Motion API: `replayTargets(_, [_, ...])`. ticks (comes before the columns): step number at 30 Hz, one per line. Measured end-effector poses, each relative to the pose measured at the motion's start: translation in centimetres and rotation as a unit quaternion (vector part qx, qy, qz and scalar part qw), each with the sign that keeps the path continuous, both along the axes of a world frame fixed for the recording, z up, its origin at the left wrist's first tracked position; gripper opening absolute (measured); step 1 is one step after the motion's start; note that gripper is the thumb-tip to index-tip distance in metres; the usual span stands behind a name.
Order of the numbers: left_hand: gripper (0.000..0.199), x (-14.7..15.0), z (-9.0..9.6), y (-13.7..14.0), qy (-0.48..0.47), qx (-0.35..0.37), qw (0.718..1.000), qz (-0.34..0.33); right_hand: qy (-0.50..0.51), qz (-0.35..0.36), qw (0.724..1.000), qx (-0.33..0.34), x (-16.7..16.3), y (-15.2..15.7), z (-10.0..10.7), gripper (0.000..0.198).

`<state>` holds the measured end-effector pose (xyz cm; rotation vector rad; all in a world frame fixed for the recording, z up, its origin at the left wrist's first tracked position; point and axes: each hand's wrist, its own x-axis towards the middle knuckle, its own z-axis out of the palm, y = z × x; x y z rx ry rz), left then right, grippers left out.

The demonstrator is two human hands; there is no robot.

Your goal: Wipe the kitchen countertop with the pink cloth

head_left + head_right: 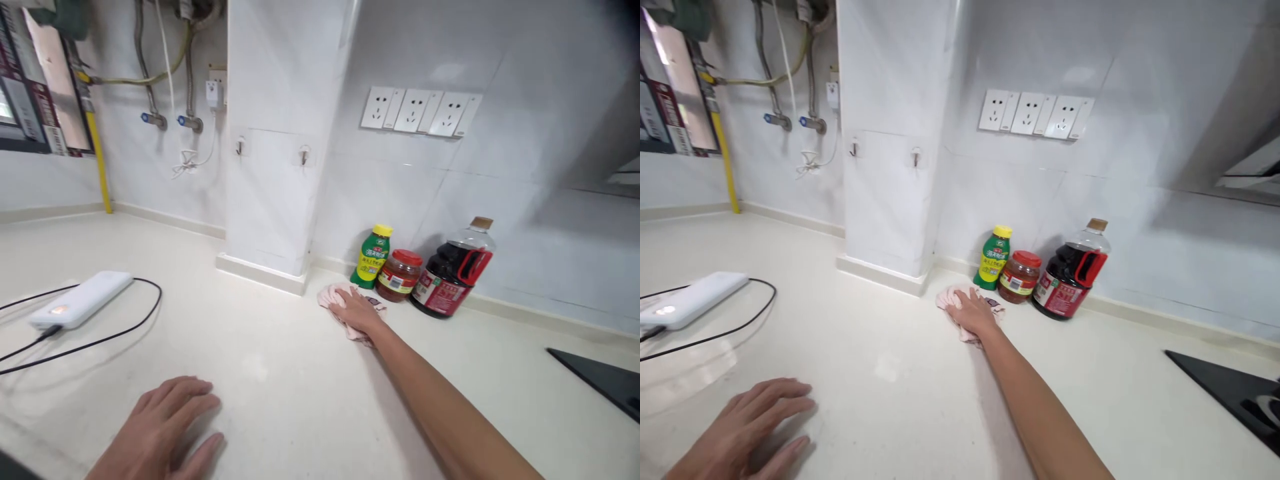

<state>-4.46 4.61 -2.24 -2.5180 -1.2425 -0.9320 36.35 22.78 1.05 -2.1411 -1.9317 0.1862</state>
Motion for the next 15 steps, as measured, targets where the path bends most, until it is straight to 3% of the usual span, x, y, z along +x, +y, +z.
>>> replayTargets(4, [0.023, 0.5, 0.8, -0.4, -0.015, 0.016, 1.000, -0.012, 0.009, 0.117, 0.993, 0.004, -4.9, -0.9, 0.2, 0.064])
replayTargets(9, [0.021, 0.6, 0.9, -0.5, -0.016, 0.019, 1.000, 0.000, 0.016, 0.218, 0.976, 0.005, -9.6, -6.1, 0.3, 0.068])
replayTargets(15, [0.022, 0.0, 0.2, -0.4, -0.044, 0.011, 0.998, 0.032, 0.040, 0.421, 0.906, -0.013, -16.1, -13.2, 0.3, 0.074])
